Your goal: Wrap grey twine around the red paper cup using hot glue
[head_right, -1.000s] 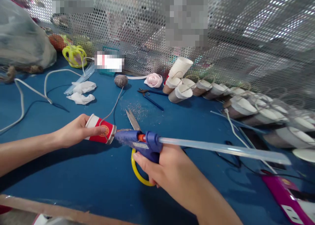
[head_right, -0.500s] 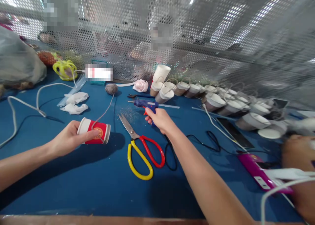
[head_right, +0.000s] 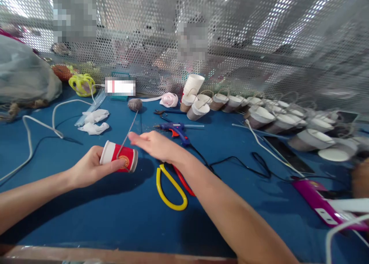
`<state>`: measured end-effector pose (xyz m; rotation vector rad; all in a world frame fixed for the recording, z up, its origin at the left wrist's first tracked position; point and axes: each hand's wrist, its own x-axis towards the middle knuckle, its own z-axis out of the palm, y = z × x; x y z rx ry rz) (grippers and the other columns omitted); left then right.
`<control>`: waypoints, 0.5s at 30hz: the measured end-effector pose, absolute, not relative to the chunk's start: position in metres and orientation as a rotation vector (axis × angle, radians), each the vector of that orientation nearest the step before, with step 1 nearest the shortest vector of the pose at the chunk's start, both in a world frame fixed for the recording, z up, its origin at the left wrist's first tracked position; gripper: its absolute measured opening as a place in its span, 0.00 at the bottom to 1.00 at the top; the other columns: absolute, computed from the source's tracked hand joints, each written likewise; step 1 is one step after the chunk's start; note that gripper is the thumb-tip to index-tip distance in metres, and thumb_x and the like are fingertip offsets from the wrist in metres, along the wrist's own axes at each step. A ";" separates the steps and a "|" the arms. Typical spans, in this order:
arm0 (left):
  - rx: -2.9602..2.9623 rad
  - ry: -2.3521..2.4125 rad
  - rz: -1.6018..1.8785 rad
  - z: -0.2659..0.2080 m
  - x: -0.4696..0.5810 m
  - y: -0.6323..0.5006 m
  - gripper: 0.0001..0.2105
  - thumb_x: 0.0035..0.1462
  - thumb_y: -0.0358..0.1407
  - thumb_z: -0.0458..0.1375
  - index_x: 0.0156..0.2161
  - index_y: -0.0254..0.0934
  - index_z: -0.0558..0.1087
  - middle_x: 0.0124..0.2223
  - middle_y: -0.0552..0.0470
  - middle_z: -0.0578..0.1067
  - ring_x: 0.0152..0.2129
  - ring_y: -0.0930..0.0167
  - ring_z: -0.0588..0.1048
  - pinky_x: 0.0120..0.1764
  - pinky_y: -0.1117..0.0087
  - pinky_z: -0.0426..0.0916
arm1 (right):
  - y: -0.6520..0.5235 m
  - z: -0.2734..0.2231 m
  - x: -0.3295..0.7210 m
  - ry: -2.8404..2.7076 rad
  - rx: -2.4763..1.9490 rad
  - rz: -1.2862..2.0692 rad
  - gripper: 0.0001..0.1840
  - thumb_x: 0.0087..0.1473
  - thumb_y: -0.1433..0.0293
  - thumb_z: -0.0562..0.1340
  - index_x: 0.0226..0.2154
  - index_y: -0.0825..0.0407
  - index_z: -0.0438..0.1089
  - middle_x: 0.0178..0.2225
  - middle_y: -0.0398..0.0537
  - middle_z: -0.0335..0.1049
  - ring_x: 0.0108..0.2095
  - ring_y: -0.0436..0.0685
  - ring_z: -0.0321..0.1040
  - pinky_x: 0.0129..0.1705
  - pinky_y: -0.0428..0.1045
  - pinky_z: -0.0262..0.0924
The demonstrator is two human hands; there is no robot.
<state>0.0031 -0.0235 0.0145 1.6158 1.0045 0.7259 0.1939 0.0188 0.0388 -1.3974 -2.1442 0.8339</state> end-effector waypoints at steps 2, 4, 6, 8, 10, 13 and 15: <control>1.654 0.991 0.725 0.014 0.003 -0.024 0.13 0.48 0.38 0.57 0.19 0.32 0.67 0.16 0.60 0.58 0.14 0.81 0.53 0.16 0.78 0.49 | 0.009 0.040 0.174 -2.123 -1.277 1.025 0.15 0.52 0.59 0.58 0.31 0.52 0.73 0.30 0.44 0.74 0.32 0.53 0.70 0.33 0.46 0.64; 1.655 0.988 0.718 0.015 0.003 -0.023 0.13 0.48 0.37 0.57 0.18 0.32 0.65 0.16 0.61 0.57 0.13 0.81 0.52 0.16 0.79 0.48 | 0.003 0.041 0.163 -2.039 -1.224 1.110 0.13 0.52 0.61 0.58 0.34 0.54 0.71 0.32 0.45 0.74 0.32 0.52 0.70 0.34 0.46 0.64; 1.589 0.988 0.714 0.016 0.003 -0.022 0.12 0.47 0.38 0.58 0.19 0.31 0.67 0.16 0.61 0.58 0.13 0.81 0.53 0.16 0.79 0.48 | 0.000 0.043 0.160 -1.912 -1.187 1.152 0.13 0.51 0.61 0.58 0.32 0.55 0.69 0.30 0.46 0.73 0.31 0.51 0.69 0.33 0.46 0.63; 1.465 0.965 0.713 0.016 0.003 -0.020 0.13 0.46 0.39 0.60 0.20 0.31 0.69 0.16 0.60 0.62 0.14 0.81 0.56 0.17 0.79 0.51 | 0.000 0.047 0.164 -1.780 -1.135 1.163 0.13 0.48 0.61 0.61 0.27 0.54 0.68 0.28 0.45 0.72 0.29 0.50 0.67 0.33 0.46 0.62; 1.300 0.936 0.721 0.016 0.003 -0.017 0.13 0.45 0.40 0.61 0.22 0.31 0.71 0.18 0.57 0.68 0.15 0.81 0.60 0.19 0.80 0.54 | 0.001 0.052 0.172 -1.679 -1.101 1.119 0.11 0.46 0.62 0.62 0.25 0.54 0.67 0.27 0.44 0.71 0.29 0.50 0.67 0.35 0.46 0.61; 1.061 0.939 0.728 0.015 0.003 -0.015 0.13 0.41 0.41 0.64 0.24 0.31 0.73 0.21 0.54 0.73 0.18 0.79 0.66 0.22 0.79 0.59 | 0.002 0.058 0.182 -1.649 -1.162 0.990 0.10 0.48 0.63 0.61 0.24 0.53 0.66 0.27 0.43 0.71 0.28 0.48 0.65 0.33 0.45 0.58; 0.983 0.948 0.721 0.014 0.003 -0.014 0.13 0.40 0.40 0.66 0.24 0.30 0.73 0.22 0.53 0.74 0.18 0.78 0.67 0.22 0.80 0.59 | 0.002 0.061 0.186 -1.682 -1.218 0.921 0.10 0.50 0.63 0.60 0.24 0.54 0.67 0.26 0.43 0.71 0.27 0.48 0.64 0.31 0.45 0.57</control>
